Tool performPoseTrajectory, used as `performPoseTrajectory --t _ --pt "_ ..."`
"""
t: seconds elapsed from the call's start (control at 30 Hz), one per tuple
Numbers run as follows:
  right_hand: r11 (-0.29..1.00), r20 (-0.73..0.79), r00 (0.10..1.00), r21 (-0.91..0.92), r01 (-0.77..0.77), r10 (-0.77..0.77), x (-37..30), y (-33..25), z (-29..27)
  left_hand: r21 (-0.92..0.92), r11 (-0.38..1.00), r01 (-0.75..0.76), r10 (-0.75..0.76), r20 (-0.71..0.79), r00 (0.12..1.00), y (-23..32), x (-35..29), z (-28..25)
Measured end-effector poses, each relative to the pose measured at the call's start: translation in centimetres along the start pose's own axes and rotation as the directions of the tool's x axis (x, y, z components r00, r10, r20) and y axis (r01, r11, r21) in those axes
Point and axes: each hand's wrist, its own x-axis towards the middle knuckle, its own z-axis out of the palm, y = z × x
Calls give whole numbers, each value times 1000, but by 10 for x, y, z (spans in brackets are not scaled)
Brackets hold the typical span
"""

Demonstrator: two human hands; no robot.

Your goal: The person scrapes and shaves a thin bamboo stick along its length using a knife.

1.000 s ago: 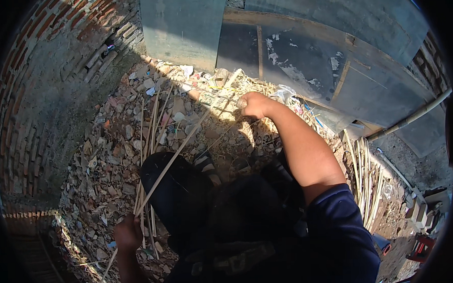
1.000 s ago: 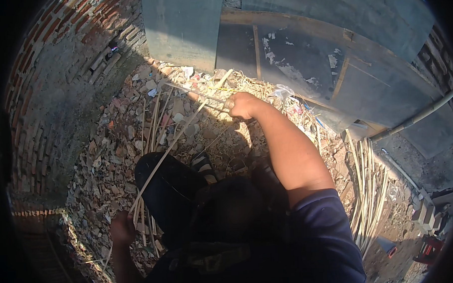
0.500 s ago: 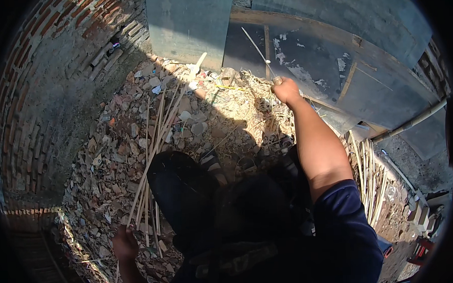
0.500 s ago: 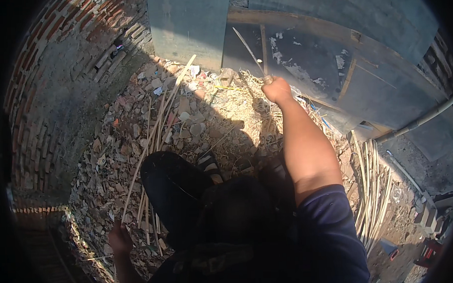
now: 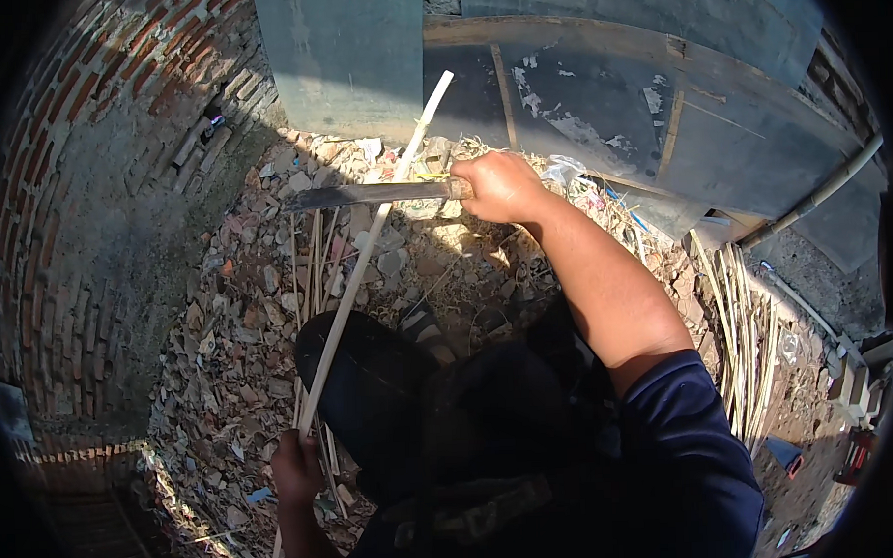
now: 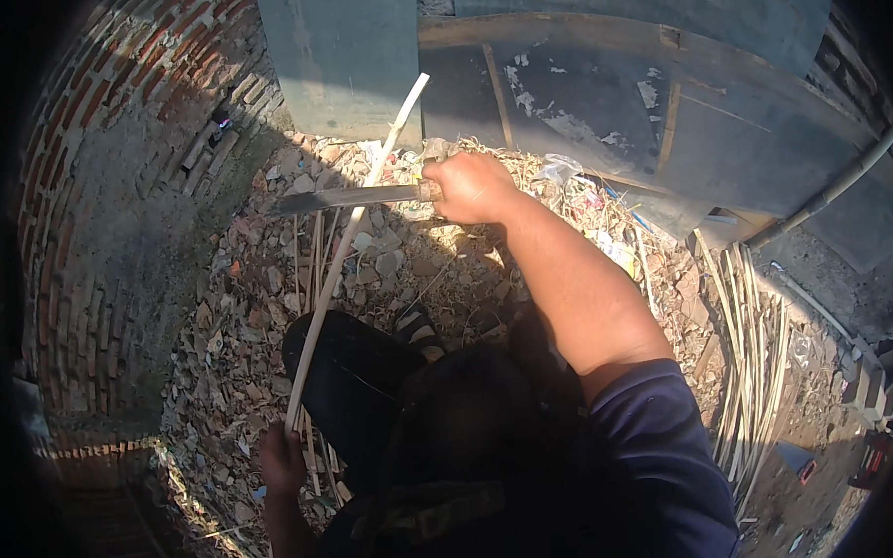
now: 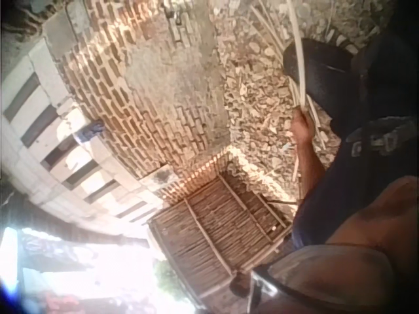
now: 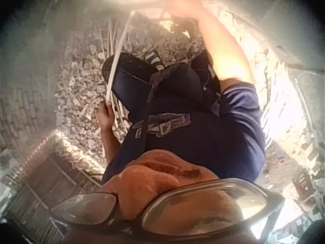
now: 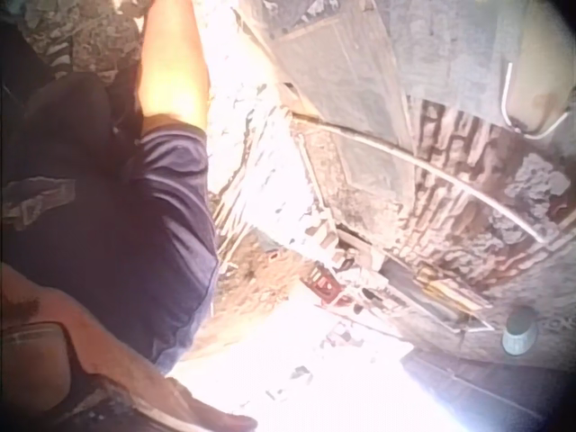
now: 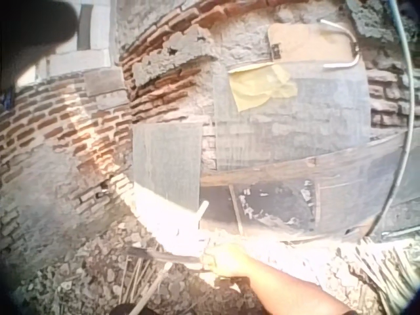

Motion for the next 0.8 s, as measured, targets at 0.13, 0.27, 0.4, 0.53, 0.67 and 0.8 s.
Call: performPoseTrajectory --t 0.13,0.27,0.4,0.53,0.67,0.8 --pt "997 17 997 -17 -71 72 8 17 6 -38 998 58 -56 56 997 -8 -9 4" --pt "969 7 970 35 -244 244 6 30 10 11 997 77 -78 67 995 -10 -13 3" --pt "994 58 995 60 -87 84 5 2 8 -5 994 113 -113 34 993 -16 -13 14" --pt "976 24 997 -204 72 -68 14 0 16 -56 996 72 -69 43 997 -14 -13 10" --pt "714 -136 712 295 -635 689 18 84 20 -92 991 98 -89 95 991 -45 -20 7" --pt "771 -30 813 337 -540 582 23 93 11 10 995 102 -102 29 994 -53 -35 9"
